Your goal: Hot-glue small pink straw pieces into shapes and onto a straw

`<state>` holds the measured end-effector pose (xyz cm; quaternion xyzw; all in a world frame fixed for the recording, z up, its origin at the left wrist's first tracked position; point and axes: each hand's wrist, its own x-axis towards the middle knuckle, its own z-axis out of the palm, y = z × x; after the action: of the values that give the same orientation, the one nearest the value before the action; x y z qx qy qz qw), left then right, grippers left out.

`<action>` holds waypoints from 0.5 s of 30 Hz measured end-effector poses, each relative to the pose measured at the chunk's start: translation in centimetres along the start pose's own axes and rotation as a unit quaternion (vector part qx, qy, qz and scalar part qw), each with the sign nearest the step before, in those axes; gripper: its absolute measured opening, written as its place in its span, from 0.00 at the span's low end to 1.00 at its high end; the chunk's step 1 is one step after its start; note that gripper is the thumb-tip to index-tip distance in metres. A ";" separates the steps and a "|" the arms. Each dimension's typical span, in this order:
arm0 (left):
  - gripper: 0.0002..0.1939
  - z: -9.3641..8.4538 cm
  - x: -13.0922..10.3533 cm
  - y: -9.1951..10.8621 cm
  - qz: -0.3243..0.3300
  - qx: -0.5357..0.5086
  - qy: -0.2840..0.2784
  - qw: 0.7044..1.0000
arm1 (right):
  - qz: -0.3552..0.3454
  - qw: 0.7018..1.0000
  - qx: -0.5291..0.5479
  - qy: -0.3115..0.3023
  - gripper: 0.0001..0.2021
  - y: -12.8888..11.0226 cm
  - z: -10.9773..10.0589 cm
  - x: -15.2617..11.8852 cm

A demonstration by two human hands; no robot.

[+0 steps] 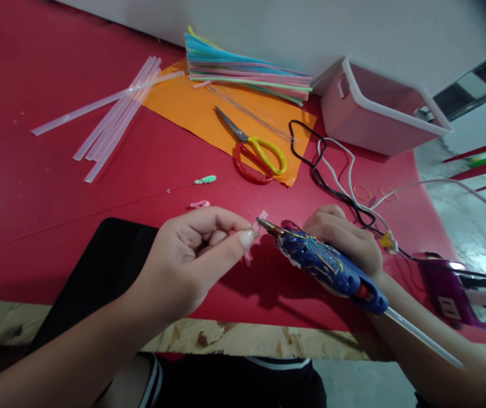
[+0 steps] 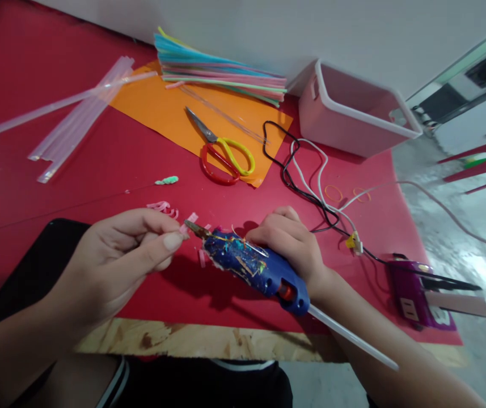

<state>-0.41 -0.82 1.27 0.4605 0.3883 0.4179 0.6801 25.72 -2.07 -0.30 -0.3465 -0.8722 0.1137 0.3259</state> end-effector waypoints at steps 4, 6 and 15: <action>0.07 0.0 0.0 0.1 -0.003 -0.005 0.000 1.000 | 0.000 1.000 0.001 -0.004 0.03 0.2 0.0 -0.1; 0.06 0.0 0.0 0.1 -0.003 0.000 0.000 1.000 | 0.001 1.000 0.007 -0.011 0.04 0.3 0.0 -0.2; 0.06 0.0 0.0 -0.2 -0.007 -0.017 -0.002 1.000 | 0.036 0.999 0.007 0.003 0.06 0.5 -0.1 -0.6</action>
<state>-0.40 -0.82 1.08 0.4473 0.3831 0.4183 0.6915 26.38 -2.15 -0.73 -0.3754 -0.8575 0.1302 0.3269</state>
